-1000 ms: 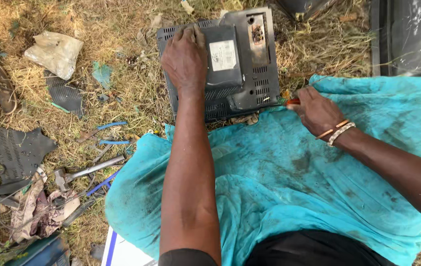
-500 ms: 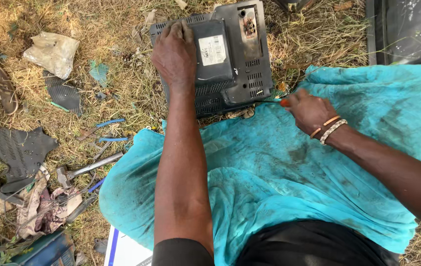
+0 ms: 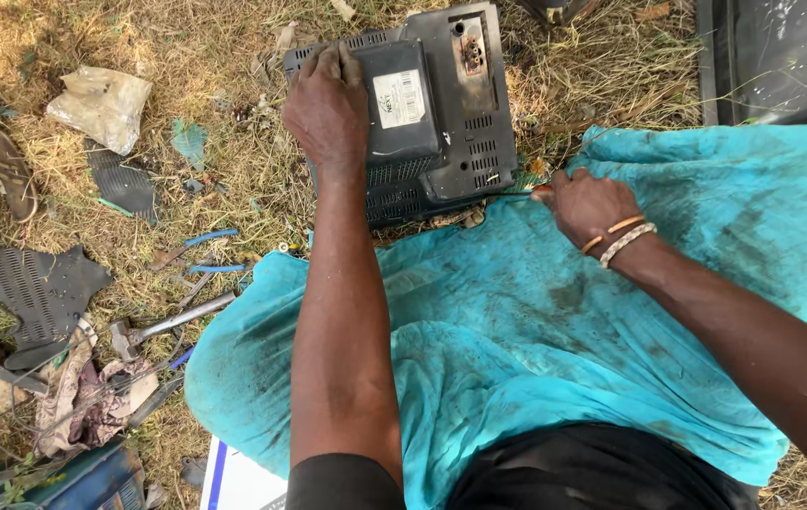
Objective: The person sits on the ground with a cloth over their lap and dismantles a CRT television using a screwdriver. They unscrew the back panel, pry off the rear cover, pull out the circuit board, and continue unscrewing components inside the opened casing.
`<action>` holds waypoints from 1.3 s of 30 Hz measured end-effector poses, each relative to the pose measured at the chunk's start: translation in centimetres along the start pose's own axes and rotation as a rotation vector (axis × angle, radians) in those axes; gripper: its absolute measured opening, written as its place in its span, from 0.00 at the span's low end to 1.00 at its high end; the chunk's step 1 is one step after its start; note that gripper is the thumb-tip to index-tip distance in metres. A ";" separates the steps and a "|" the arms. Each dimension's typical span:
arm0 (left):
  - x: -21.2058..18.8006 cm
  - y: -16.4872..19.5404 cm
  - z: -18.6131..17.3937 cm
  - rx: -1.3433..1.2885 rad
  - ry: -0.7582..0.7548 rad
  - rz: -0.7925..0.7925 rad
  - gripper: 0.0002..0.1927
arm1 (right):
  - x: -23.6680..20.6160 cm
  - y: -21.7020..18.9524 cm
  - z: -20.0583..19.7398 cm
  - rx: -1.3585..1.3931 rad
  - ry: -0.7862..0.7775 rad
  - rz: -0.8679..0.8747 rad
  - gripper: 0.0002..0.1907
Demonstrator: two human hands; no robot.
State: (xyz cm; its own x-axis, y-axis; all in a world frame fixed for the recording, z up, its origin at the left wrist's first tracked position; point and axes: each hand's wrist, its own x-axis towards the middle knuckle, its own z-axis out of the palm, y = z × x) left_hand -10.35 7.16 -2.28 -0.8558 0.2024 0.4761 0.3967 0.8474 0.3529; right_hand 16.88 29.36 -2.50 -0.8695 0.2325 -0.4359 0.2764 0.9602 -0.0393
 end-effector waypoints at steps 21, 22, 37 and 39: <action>-26.1 6.2 7.5 -1.043 0.016 -1.580 0.11 | 0.4 0.8 0.9 0.204 0.312 -0.454 0.16; -26.8 7.2 8.8 -1.128 -0.072 -1.657 0.08 | 0.4 0.8 0.9 0.153 0.214 -0.300 0.16; -25.0 9.8 16.3 -1.577 -0.415 -2.090 0.13 | 0.4 -0.1 -0.9 0.277 0.279 -0.307 0.13; -25.2 9.6 17.1 -1.532 -0.434 -2.183 0.13 | 0.6 -0.3 -1.2 0.109 0.034 0.085 0.14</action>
State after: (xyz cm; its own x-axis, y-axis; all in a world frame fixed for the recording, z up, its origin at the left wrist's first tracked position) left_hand 9.36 18.58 -24.70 -0.1296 0.2580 -0.9574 -0.7842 -0.6176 -0.0602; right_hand 15.79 29.38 -1.63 -0.8540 0.3191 -0.4110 0.3908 0.9148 -0.1018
